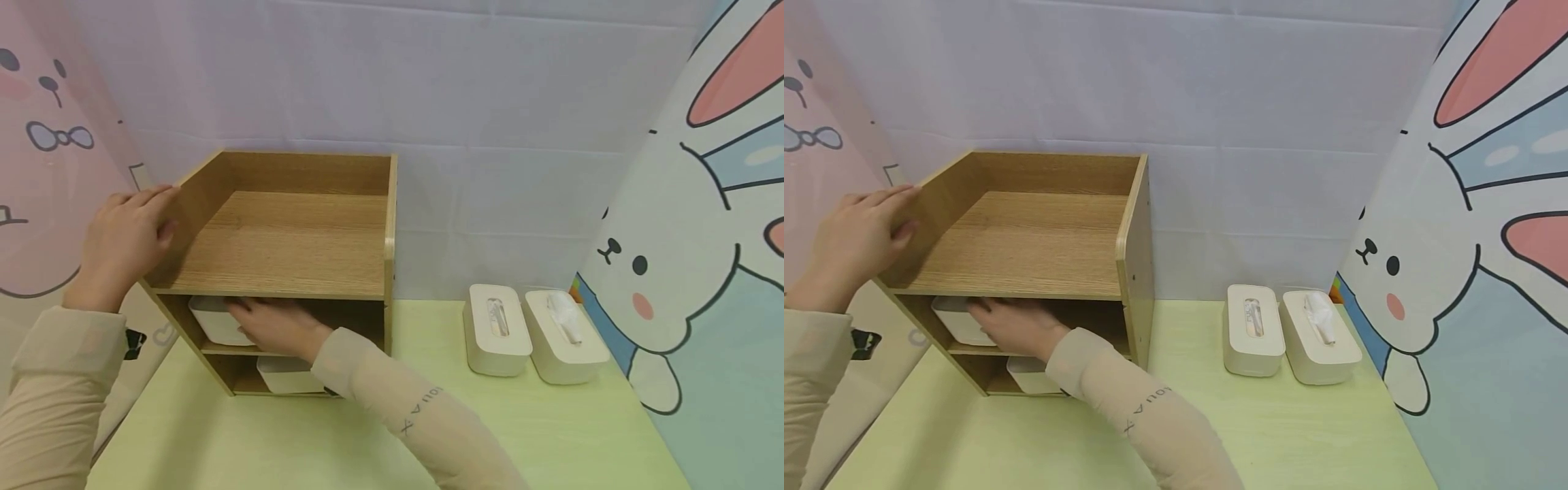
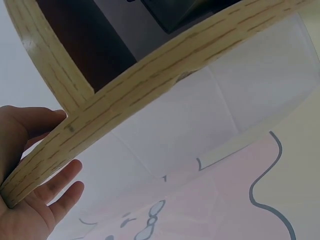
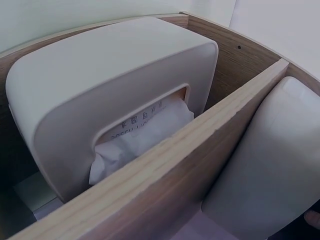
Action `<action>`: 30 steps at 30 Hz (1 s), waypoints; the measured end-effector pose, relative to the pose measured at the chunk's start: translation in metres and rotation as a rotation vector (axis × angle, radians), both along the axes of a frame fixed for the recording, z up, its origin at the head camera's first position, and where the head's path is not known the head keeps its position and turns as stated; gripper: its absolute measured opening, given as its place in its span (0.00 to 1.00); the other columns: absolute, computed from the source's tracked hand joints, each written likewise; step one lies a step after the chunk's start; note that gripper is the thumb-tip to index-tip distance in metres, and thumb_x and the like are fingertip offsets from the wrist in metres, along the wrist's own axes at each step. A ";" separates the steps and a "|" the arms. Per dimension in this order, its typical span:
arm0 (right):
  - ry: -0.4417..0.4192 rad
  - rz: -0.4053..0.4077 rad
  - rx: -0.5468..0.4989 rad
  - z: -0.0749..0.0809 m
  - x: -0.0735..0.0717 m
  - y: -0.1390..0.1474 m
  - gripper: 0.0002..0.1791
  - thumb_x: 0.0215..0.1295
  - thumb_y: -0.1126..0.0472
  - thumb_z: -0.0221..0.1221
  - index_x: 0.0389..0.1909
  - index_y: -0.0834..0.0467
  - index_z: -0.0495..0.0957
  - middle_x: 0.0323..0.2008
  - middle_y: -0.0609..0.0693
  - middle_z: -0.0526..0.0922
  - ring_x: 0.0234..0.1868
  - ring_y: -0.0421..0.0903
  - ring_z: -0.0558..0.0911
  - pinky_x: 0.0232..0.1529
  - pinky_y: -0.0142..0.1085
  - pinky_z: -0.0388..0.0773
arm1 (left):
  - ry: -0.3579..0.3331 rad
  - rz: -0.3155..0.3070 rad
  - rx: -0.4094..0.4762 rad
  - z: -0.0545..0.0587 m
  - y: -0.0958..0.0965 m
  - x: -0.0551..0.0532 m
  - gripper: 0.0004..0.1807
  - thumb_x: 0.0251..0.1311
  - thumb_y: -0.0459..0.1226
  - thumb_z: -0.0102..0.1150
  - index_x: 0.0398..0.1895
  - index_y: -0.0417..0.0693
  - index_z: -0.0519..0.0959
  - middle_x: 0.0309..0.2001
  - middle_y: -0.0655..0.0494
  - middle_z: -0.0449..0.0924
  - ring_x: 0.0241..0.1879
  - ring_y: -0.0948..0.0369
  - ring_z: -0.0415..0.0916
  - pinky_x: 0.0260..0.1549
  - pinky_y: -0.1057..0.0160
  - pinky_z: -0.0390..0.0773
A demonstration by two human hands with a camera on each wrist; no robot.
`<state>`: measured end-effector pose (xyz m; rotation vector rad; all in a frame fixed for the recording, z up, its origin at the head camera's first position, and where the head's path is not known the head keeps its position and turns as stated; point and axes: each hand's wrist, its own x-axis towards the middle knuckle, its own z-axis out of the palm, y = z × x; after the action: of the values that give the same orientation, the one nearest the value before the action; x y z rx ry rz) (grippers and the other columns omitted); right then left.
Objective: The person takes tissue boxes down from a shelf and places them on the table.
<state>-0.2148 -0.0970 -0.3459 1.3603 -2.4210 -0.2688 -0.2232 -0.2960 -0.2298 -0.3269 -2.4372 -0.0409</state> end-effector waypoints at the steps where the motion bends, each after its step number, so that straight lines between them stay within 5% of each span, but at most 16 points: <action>1: -0.006 -0.009 0.012 0.000 0.000 -0.001 0.24 0.71 0.50 0.37 0.66 0.51 0.54 0.59 0.44 0.70 0.21 0.29 0.70 0.14 0.21 0.64 | -0.001 0.001 0.000 0.000 0.000 0.000 0.25 0.52 0.29 0.53 0.57 0.38 0.69 0.55 0.36 0.72 0.48 0.35 0.65 0.52 0.41 0.63; 8: 0.098 -0.064 0.076 -0.001 0.000 -0.006 0.25 0.72 0.48 0.34 0.67 0.49 0.52 0.65 0.44 0.63 0.52 0.31 0.73 0.23 0.18 0.72 | -0.014 0.006 0.000 0.000 0.001 0.001 0.25 0.53 0.29 0.53 0.58 0.38 0.68 0.55 0.36 0.72 0.48 0.35 0.65 0.53 0.41 0.63; 15: 0.049 -0.062 -0.012 -0.001 0.004 -0.005 0.24 0.71 0.54 0.41 0.66 0.48 0.54 0.61 0.41 0.68 0.34 0.28 0.74 0.16 0.19 0.67 | -0.020 0.011 0.003 0.000 0.000 0.000 0.25 0.53 0.29 0.52 0.58 0.38 0.68 0.56 0.37 0.71 0.48 0.34 0.64 0.52 0.39 0.63; 19: 0.048 -0.077 0.029 0.001 0.007 -0.003 0.25 0.70 0.61 0.42 0.67 0.49 0.52 0.63 0.42 0.64 0.39 0.30 0.71 0.22 0.21 0.70 | -0.011 0.001 0.003 0.000 0.000 0.000 0.25 0.53 0.29 0.53 0.58 0.38 0.68 0.56 0.36 0.71 0.48 0.34 0.65 0.52 0.40 0.63; 24: 0.022 -0.091 0.069 0.002 0.009 0.001 0.26 0.70 0.64 0.38 0.68 0.49 0.49 0.66 0.43 0.60 0.53 0.34 0.69 0.41 0.25 0.76 | -0.019 0.010 0.002 0.001 0.000 0.000 0.26 0.53 0.30 0.53 0.58 0.38 0.68 0.56 0.37 0.71 0.48 0.34 0.64 0.51 0.38 0.64; 30: -0.102 -0.055 0.072 0.002 0.007 0.011 0.31 0.68 0.67 0.42 0.69 0.50 0.44 0.69 0.45 0.55 0.63 0.37 0.64 0.57 0.29 0.71 | -0.032 0.017 0.002 0.001 0.000 -0.001 0.25 0.54 0.30 0.53 0.58 0.39 0.68 0.57 0.38 0.71 0.49 0.34 0.64 0.51 0.38 0.64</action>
<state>-0.2076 -0.0857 -0.3436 1.3709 -2.5584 -0.3109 -0.2239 -0.2961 -0.2290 -0.3069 -2.4714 -0.0418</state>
